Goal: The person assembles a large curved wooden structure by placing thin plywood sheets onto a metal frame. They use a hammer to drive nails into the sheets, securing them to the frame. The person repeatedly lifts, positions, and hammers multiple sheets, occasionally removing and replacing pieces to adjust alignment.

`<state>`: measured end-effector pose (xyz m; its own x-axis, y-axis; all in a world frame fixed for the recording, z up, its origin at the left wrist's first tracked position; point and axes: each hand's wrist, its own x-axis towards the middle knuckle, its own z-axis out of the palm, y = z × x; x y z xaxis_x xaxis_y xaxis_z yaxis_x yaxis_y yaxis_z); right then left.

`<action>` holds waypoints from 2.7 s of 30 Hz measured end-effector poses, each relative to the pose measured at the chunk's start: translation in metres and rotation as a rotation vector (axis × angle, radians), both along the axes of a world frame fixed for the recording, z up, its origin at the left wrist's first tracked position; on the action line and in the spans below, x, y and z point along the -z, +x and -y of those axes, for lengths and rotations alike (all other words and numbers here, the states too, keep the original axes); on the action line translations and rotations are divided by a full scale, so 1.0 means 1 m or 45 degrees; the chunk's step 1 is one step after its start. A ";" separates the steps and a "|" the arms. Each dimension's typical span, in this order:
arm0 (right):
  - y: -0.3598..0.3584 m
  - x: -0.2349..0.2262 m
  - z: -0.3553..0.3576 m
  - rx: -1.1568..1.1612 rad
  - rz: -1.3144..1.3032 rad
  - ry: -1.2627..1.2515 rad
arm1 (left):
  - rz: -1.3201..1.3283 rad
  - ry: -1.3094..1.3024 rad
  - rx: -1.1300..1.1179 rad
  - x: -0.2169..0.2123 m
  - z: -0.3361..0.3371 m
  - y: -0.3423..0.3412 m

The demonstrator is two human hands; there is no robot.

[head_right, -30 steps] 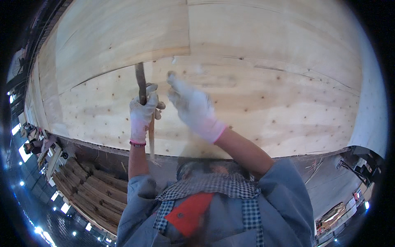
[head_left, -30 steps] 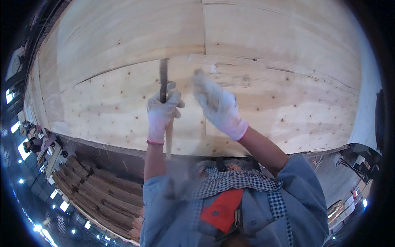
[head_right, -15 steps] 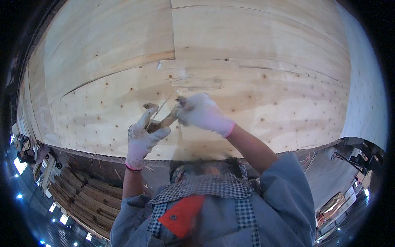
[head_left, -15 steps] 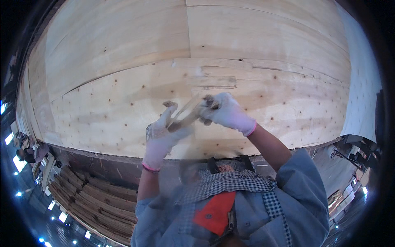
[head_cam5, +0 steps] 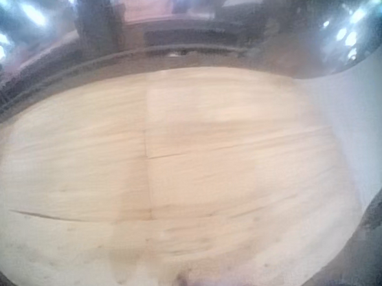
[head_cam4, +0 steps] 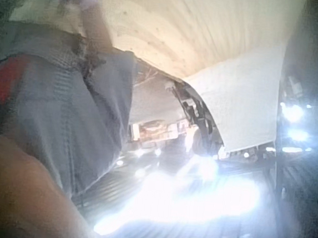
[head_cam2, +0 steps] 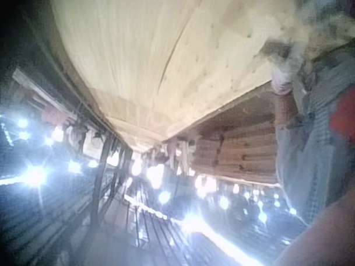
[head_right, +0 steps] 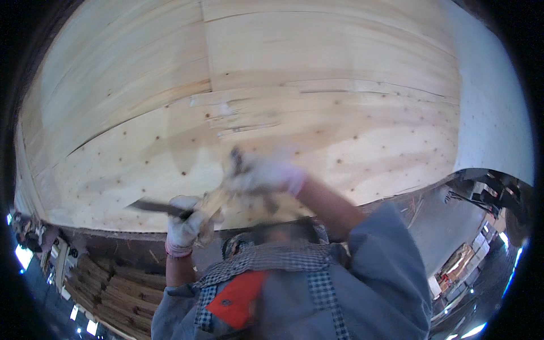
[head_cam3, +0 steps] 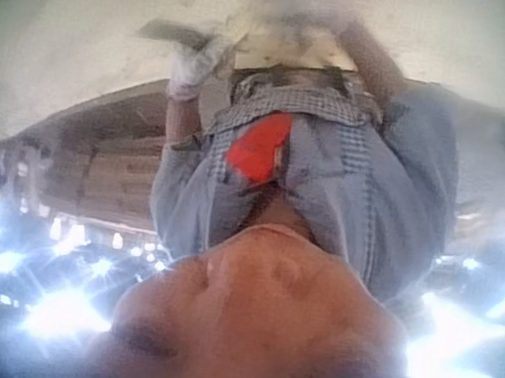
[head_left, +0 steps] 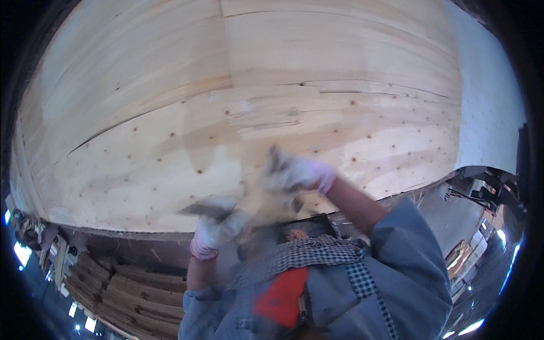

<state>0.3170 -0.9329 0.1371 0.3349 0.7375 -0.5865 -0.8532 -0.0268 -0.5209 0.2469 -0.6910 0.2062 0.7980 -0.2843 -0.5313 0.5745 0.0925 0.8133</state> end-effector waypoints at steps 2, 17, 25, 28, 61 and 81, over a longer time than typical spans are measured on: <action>-0.042 0.024 -0.013 0.311 -0.363 0.305 | 0.054 -0.189 -0.703 0.028 0.019 -0.035; 0.013 -0.049 0.033 0.369 0.113 -0.658 | 0.574 -0.831 -0.691 0.040 -0.065 0.058; 0.066 0.016 -0.008 0.453 0.480 -0.957 | 0.383 -0.202 -1.124 0.037 -0.097 0.059; 0.105 0.029 -0.039 0.177 0.629 -1.106 | 0.181 -0.005 -1.285 0.050 -0.055 0.060; -0.231 -0.123 0.136 1.023 0.449 -0.459 | 0.172 -0.501 -0.395 0.008 0.179 -0.106; -0.414 -0.102 0.515 1.371 0.223 -0.357 | 0.133 -0.363 0.285 -0.028 0.621 -0.237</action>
<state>-0.0969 -1.4477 0.2395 0.8114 -0.1358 -0.5685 -0.4182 0.5445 -0.7270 0.0104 -1.3122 0.2346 0.7449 -0.5828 -0.3246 0.5215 0.2053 0.8281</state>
